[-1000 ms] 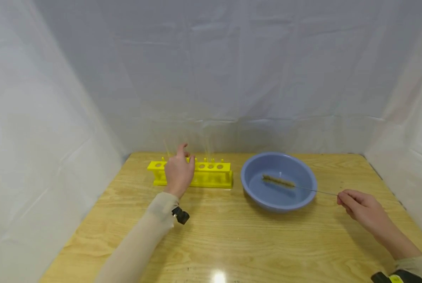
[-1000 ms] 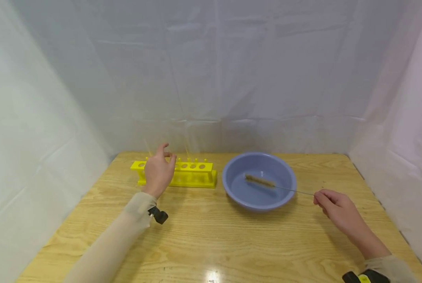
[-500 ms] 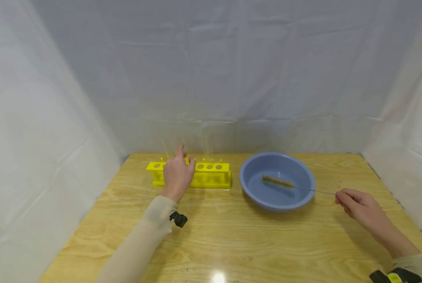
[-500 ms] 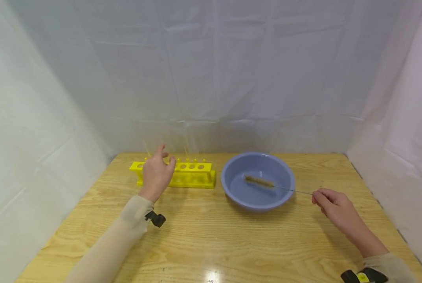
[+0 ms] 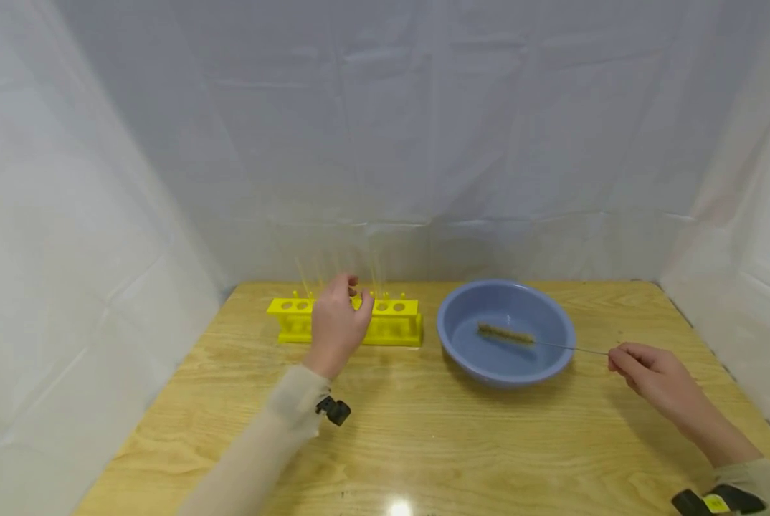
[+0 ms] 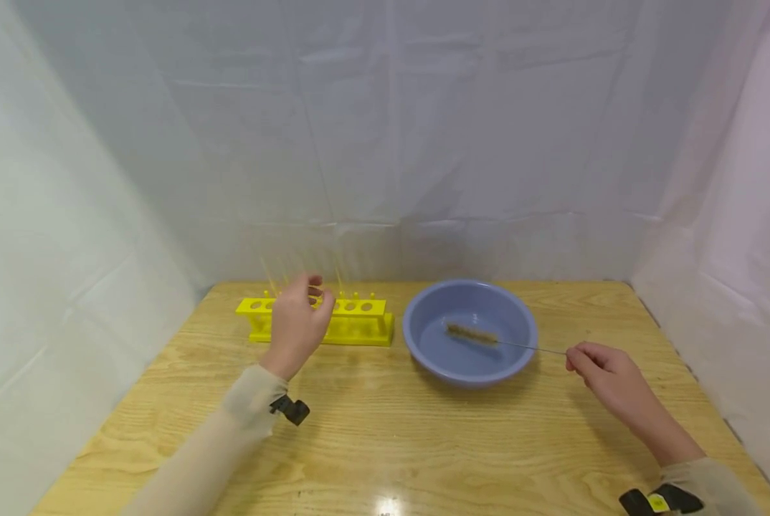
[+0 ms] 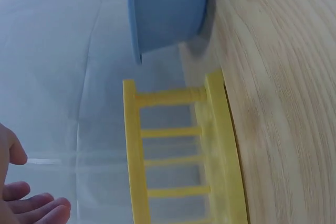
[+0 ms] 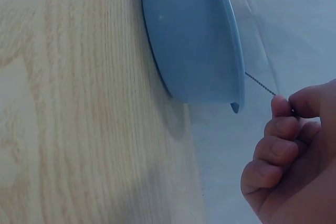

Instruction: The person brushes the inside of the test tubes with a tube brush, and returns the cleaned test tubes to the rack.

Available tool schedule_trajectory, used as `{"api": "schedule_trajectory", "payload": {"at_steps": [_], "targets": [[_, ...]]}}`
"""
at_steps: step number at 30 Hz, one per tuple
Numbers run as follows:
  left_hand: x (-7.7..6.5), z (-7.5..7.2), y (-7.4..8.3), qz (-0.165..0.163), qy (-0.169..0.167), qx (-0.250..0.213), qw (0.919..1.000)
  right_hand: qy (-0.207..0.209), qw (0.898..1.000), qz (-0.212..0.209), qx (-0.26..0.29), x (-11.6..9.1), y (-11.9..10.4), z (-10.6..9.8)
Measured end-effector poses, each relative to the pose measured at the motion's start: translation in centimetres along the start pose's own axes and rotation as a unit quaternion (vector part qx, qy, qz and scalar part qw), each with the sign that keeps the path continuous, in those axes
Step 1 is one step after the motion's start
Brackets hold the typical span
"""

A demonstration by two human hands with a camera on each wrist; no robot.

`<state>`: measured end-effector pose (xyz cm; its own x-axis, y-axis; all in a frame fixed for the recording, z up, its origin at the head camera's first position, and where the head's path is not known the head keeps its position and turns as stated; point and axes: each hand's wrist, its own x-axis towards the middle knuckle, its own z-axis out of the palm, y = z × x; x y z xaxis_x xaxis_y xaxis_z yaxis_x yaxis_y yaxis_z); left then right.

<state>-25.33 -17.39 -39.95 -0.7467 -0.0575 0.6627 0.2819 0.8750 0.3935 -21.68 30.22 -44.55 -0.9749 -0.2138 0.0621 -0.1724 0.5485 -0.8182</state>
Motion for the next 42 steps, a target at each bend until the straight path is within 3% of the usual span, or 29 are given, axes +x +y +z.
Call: {"api": "schedule_trajectory", "payload": {"at_steps": [6,13,28,42], "targets": [[0.9,1.1,1.3,-0.059,-0.063,-0.068,0.994,0.029,0.997,-0.009,-0.074,0.3,-0.1,0.1],[1.9,2.0,1.4,-0.102,-0.101,-0.108,0.9837,0.014,0.996,-0.02,-0.084,0.6,-0.5,0.2],[2.5,2.7,1.3,-0.074,-0.076,-0.14,0.9844,0.009,0.995,-0.031,-0.089,1.2,-1.2,0.5],[4.3,0.9,3.0,-0.02,-0.013,-0.181,0.9832,-0.002,0.996,-0.019,-0.089,0.9,-1.4,0.5]]}}
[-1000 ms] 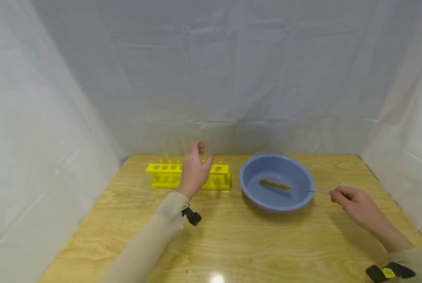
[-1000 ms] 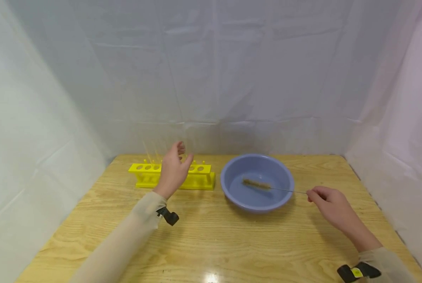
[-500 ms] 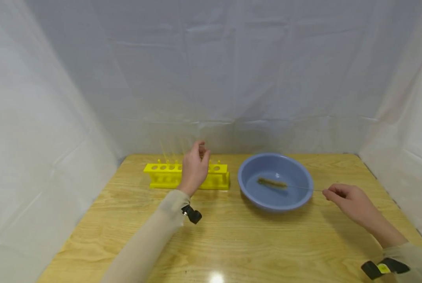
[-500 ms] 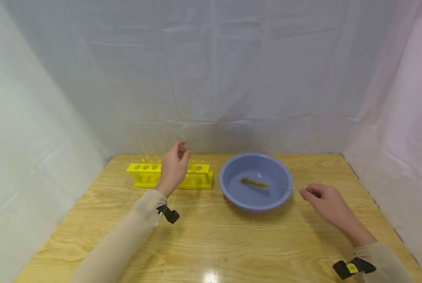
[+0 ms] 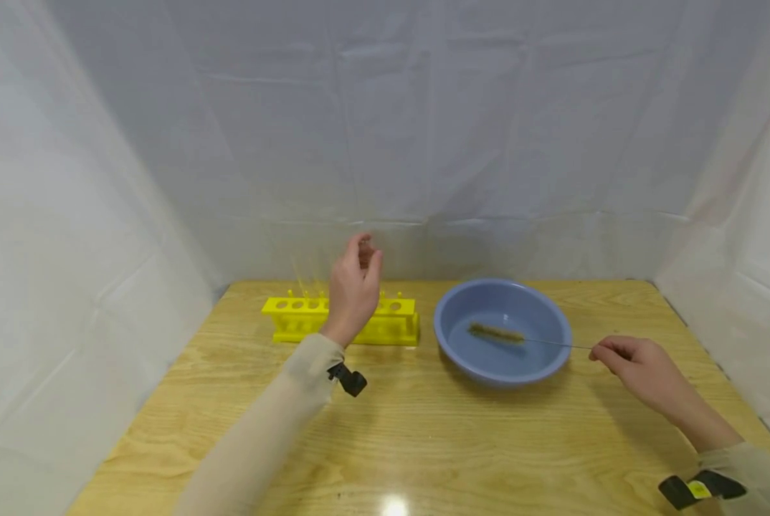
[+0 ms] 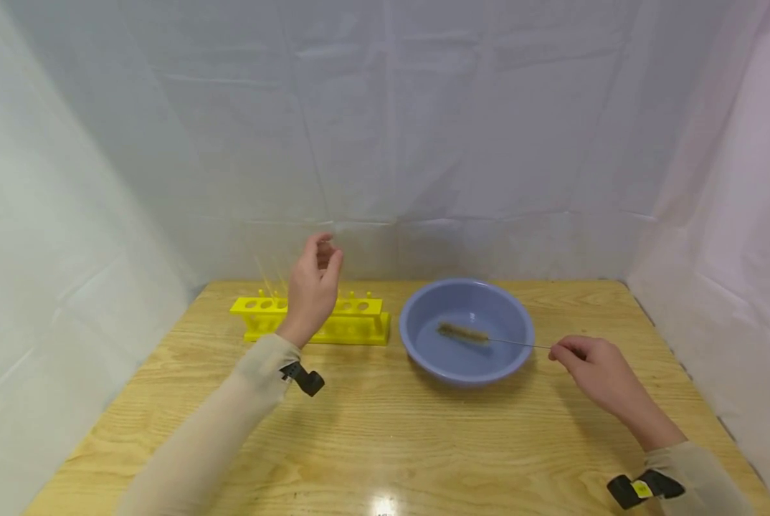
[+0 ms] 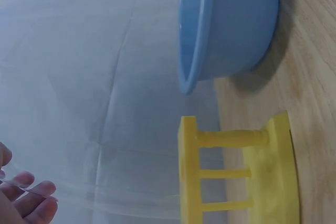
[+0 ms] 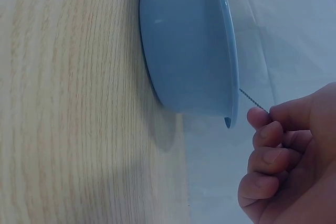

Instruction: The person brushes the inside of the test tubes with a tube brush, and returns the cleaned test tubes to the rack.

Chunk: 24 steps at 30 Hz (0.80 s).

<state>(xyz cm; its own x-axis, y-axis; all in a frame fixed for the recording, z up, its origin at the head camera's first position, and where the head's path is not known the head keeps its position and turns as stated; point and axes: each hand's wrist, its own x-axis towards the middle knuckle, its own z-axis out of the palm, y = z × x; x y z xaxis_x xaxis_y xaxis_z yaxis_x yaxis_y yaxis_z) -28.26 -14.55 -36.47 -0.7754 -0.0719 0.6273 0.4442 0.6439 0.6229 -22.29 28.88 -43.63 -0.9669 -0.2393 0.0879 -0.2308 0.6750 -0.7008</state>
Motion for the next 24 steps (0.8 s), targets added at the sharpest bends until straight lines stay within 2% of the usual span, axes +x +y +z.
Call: {"api": "schedule_trajectory", "payload": {"at_steps": [6,12,16,21,24], "targets": [[0.4,-0.6,1.2,0.019,0.006,-0.002,0.9998,0.006,1.0,-0.002,-0.006,-0.1,-0.2,0.0],[0.3,-0.8,2.4,0.074,0.008,0.02,0.997,0.028,0.999,-0.005,-0.024,0.0,-0.1,-0.1],[-0.1,-0.6,3.1,0.106,-0.014,0.02,0.9941,0.055,0.998,-0.026,-0.032,0.1,0.0,-0.1],[-0.7,0.1,3.2,0.133,-0.046,0.016,0.9899,0.093,0.994,-0.043,-0.032,0.1,-0.1,0.0],[-1.3,0.6,3.0,0.139,-0.079,0.011,0.987,0.117,0.992,-0.047,-0.024,0.0,-0.2,0.1]]}}
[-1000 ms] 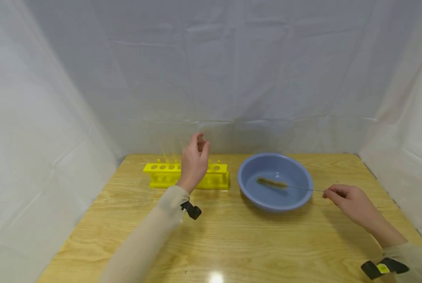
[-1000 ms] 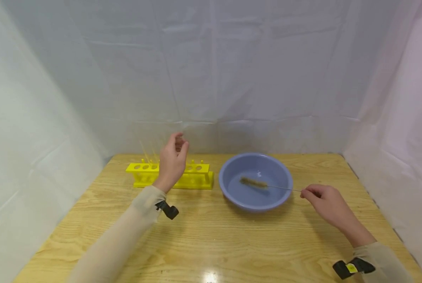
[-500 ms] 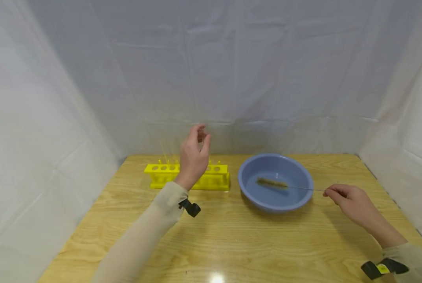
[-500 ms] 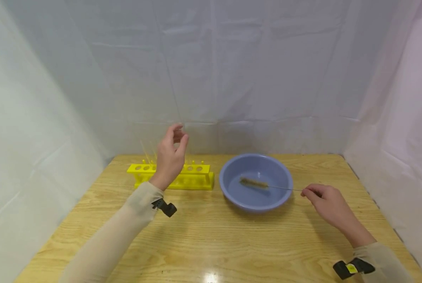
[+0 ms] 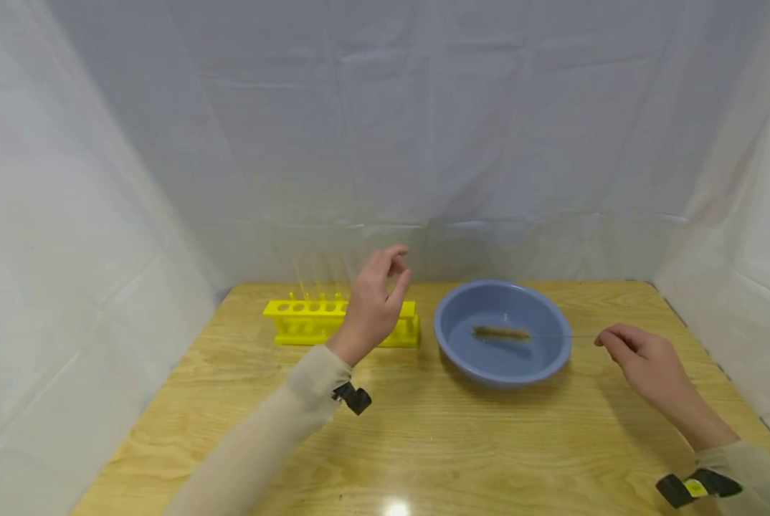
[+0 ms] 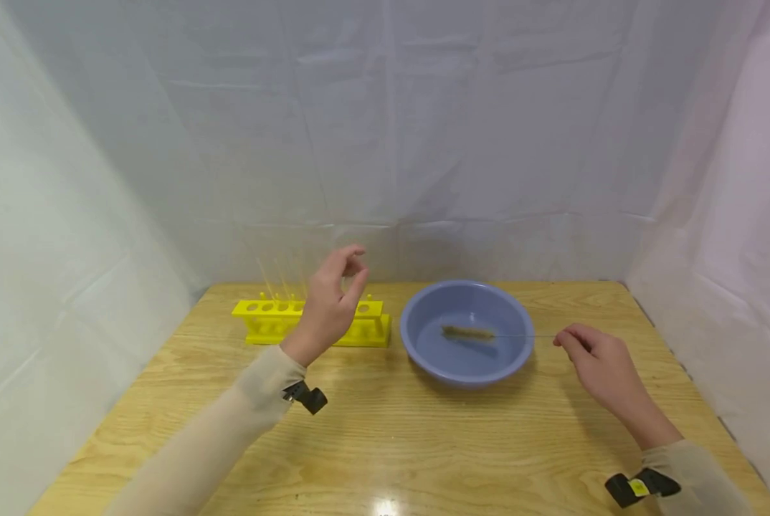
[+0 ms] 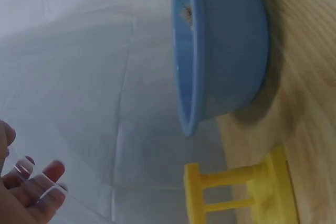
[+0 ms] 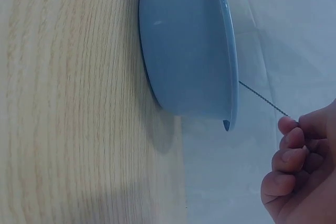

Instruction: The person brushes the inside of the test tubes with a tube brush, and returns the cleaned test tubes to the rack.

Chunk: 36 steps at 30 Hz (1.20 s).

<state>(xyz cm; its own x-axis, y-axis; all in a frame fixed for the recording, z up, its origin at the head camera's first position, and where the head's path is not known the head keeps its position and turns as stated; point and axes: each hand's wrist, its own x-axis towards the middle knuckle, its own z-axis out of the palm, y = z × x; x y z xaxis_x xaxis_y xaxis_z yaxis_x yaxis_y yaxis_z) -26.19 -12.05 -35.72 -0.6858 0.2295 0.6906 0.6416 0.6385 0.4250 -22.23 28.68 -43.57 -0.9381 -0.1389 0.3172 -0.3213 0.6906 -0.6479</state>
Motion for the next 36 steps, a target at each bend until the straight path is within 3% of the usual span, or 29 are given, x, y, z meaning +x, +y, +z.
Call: {"api": "schedule_trajectory", "payload": {"at_steps": [7,16,21,30,36], "targets": [[-1.5,1.3,-0.1,-0.012,-0.121,-0.015,0.9925,0.038,0.999,-0.005,0.039,-0.1,0.1,-0.1],[-2.7,3.3,-0.5,-0.017,-0.23,0.04,0.9722,0.081,0.993,-0.017,0.085,-0.2,-0.2,-0.4],[-2.9,4.3,-0.5,-0.016,-0.254,0.086,0.9633,0.097,0.989,-0.025,0.111,-0.3,-0.6,-0.6],[-2.8,5.6,-0.7,-0.021,-0.265,0.149,0.9523,0.118,0.982,-0.023,0.146,-0.3,-0.1,-0.9],[-2.7,6.2,-0.4,-0.02,-0.267,0.173,0.9478,0.109,0.97,-0.015,0.217,-0.2,0.1,-1.2]]}}
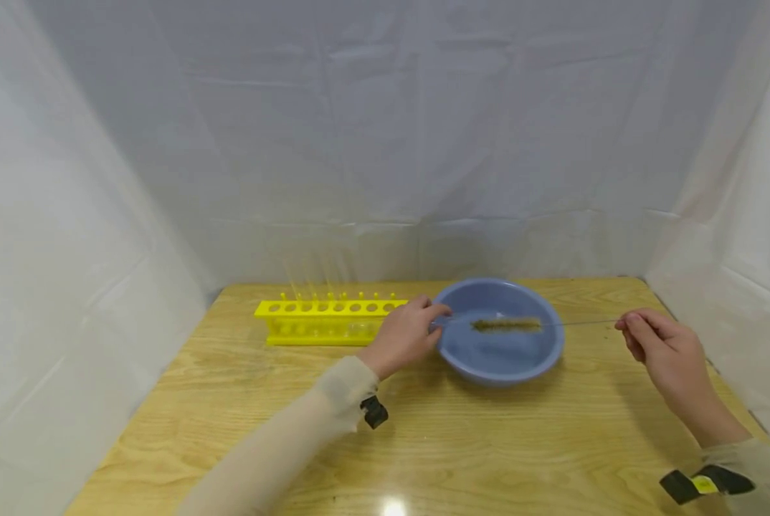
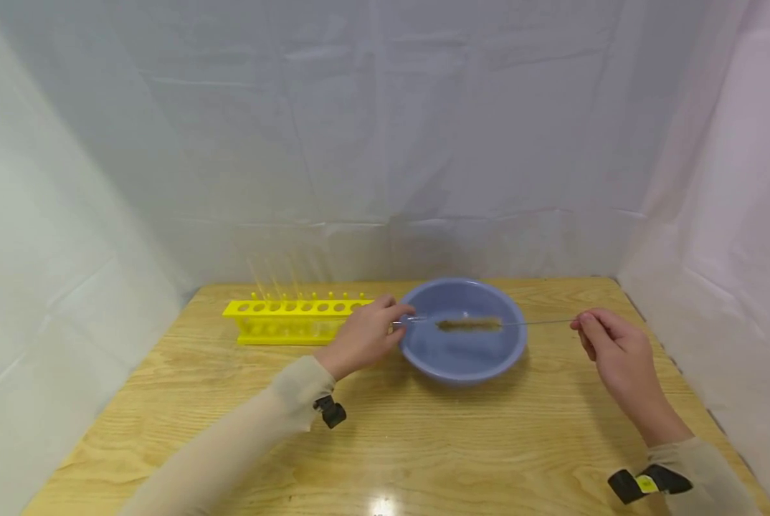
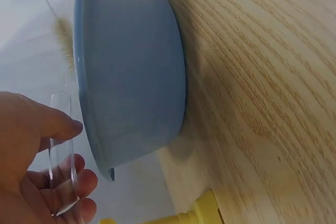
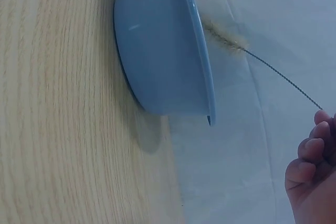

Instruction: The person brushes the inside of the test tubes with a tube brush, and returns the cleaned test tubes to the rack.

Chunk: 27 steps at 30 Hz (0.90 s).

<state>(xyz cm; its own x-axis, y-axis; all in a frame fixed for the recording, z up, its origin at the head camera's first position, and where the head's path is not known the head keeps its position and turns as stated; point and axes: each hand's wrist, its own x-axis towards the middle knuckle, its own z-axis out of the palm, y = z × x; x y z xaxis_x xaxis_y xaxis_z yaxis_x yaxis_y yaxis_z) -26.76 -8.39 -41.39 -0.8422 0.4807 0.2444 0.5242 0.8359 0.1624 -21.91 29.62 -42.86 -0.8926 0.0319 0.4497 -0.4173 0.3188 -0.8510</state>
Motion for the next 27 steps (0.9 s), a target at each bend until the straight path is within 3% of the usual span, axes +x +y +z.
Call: {"api": "schedule_trajectory", "payload": {"at_steps": [7,20,27], "targets": [[0.29,0.55,0.13,0.006,0.012,0.012,0.9998,-0.004,0.99,0.016,0.143,-0.04,-0.47,-0.24],[0.29,0.55,0.65,0.034,0.018,-0.012,0.9992,-0.034,0.968,0.017,0.249,-0.06,-0.31,-0.22],[0.18,0.32,0.64,0.041,0.014,-0.041,0.9982,-0.069,0.946,0.034,0.314,-0.01,0.01,-0.54]]}}
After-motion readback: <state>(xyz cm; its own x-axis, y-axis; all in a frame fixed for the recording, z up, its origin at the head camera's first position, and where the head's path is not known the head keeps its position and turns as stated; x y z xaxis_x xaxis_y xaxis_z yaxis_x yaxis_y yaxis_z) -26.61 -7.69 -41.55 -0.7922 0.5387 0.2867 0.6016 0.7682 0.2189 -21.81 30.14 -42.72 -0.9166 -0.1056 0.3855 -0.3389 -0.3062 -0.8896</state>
